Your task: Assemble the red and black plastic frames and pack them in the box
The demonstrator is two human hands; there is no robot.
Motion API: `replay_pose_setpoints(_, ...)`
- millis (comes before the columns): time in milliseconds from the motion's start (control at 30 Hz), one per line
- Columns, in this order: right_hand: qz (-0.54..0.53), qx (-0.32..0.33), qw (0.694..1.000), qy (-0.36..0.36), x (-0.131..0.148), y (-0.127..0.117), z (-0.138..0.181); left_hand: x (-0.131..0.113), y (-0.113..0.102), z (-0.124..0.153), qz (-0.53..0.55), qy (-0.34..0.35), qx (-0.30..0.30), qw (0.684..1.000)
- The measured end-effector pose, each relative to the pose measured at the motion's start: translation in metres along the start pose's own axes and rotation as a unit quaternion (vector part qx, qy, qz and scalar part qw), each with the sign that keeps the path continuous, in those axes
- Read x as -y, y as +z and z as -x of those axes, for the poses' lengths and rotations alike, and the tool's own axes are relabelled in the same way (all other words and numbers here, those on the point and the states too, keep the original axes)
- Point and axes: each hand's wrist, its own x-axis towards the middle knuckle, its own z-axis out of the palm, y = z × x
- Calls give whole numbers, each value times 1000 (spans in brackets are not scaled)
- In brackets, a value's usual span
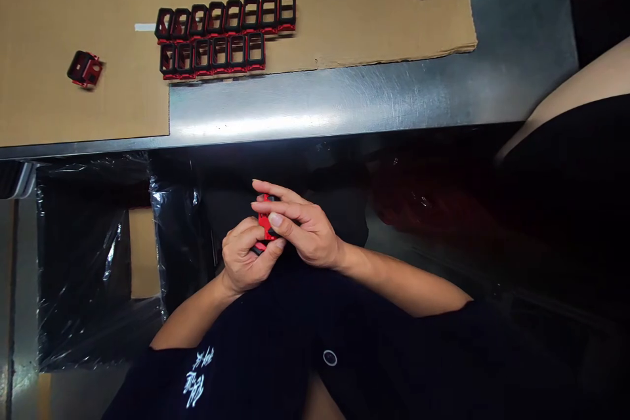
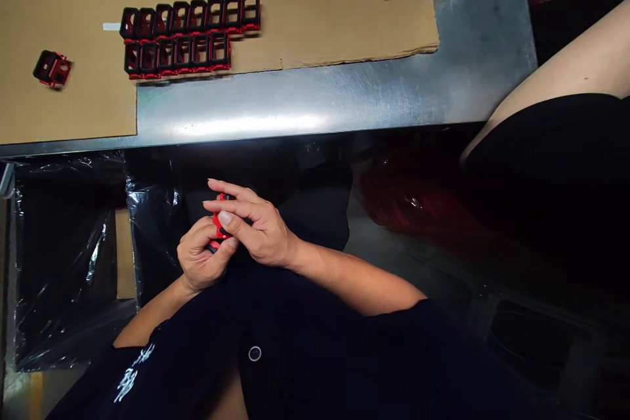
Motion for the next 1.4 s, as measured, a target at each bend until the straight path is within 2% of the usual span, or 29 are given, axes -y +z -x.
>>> replay_pose_setpoints(200, 5, -7, 1000, 13, 8, -7, 0, -1, -1, 1, -6, 3, -21, 1000)
replay_pose_setpoints(300, 44, -77, 996, -10, 13, -10, 4, 0, -2, 0, -18, 9, -42, 999)
replay_pose_setpoints(367, 86, -96, 992, 2, 17, -10, 7, 0, -1, 0, -19, 14, -45, 999)
replay_pose_setpoints(500, 84, -42, 994, 62, 19, -5, 10, 2, 0, -1, -15, 31, -34, 999)
replay_pose_setpoints(733, 40, -40, 996, 72, 11, -1, 11, 2, 2, -2, -58, 50, -30, 997)
replay_pose_setpoints(1033, -53, -28, 993, 100, 14, -1, 7, 3, 2, -1, -45, 43, -33, 998)
replay_pose_setpoints(1167, -44, -51, 990, 126, 16, 0, 5, 3, 2, -2, -52, 46, -31, 997)
replay_pose_setpoints(1400, -51, -31, 987, 149, 8, -7, 5, 0, 1, -4, -43, 18, -30, 998)
